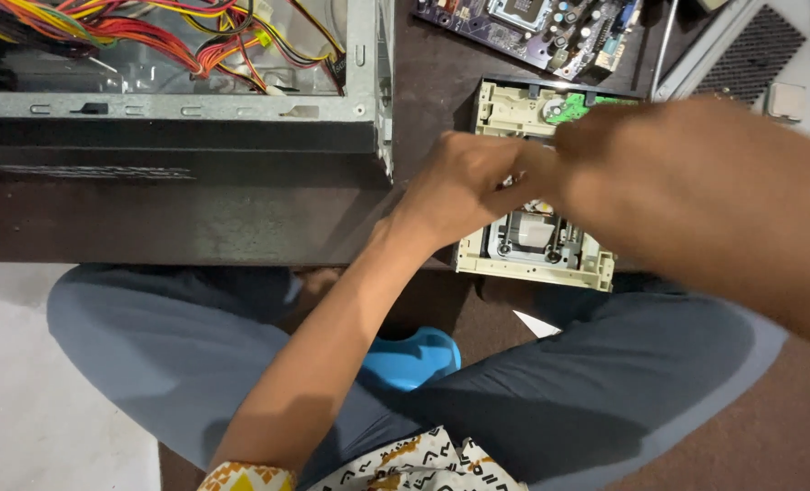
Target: Disassembling a computer optical drive by removing screws and internal components.
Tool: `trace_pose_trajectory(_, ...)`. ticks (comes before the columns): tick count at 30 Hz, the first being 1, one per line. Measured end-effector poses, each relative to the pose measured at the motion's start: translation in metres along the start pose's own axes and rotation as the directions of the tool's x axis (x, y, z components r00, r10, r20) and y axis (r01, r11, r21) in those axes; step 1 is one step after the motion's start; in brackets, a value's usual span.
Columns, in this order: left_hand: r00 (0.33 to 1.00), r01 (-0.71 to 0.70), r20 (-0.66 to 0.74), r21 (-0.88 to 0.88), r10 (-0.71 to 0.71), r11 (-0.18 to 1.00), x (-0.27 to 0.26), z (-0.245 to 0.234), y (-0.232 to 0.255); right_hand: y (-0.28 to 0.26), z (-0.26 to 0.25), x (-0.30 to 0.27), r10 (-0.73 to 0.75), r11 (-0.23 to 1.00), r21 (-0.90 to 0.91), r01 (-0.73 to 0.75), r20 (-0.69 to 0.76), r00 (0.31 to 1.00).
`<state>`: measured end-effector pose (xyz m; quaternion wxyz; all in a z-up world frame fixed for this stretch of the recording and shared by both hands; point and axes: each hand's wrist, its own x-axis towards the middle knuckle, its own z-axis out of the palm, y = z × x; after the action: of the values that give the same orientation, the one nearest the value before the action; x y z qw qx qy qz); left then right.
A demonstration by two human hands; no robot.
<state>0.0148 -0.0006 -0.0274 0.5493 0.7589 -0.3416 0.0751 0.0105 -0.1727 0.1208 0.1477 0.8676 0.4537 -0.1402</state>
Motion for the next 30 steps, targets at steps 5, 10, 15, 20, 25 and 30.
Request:
trace_pose_trajectory(5, 0.993, -0.112, -0.026, 0.140, 0.117, 0.984, 0.015, 0.012, -0.010, 0.010, 0.002, 0.005, 0.284, 0.950, -0.164, -0.266, 0.101, 0.953)
trace_pose_trajectory(10, 0.987, -0.118, -0.097, 0.095, 0.127, 0.988, 0.018, 0.019, -0.013, 0.012, 0.011, 0.011, 0.275, 0.946, -0.216, -0.243, 0.129, 0.953)
trace_pose_trajectory(15, 0.991, -0.077, -0.104, 0.048, 0.082, 0.996, 0.011, 0.017, -0.020, 0.003, 0.009, 0.009, 0.189, 0.953, -0.238, -0.186, -0.011, 0.982)
trace_pose_trajectory(20, 1.000, -0.008, -0.001, -0.125, 0.008, 0.992, 0.010, 0.002, -0.016, 0.014, 0.015, 0.009, -0.117, 0.911, -0.389, 0.137, 0.076, 0.990)
trace_pose_trajectory(25, 0.993, -0.013, 0.116, -0.182, 0.035, 0.983, 0.017, -0.013, -0.007, 0.024, 0.030, 0.000, -0.339, 0.836, -0.473, 0.279, -0.044, 0.940)
trace_pose_trajectory(30, 0.991, -0.126, 0.041, 0.045, 0.124, 0.991, 0.019, -0.005, -0.016, 0.024, 0.023, -0.008, 0.035, 0.958, -0.267, -0.100, -0.237, 0.971)
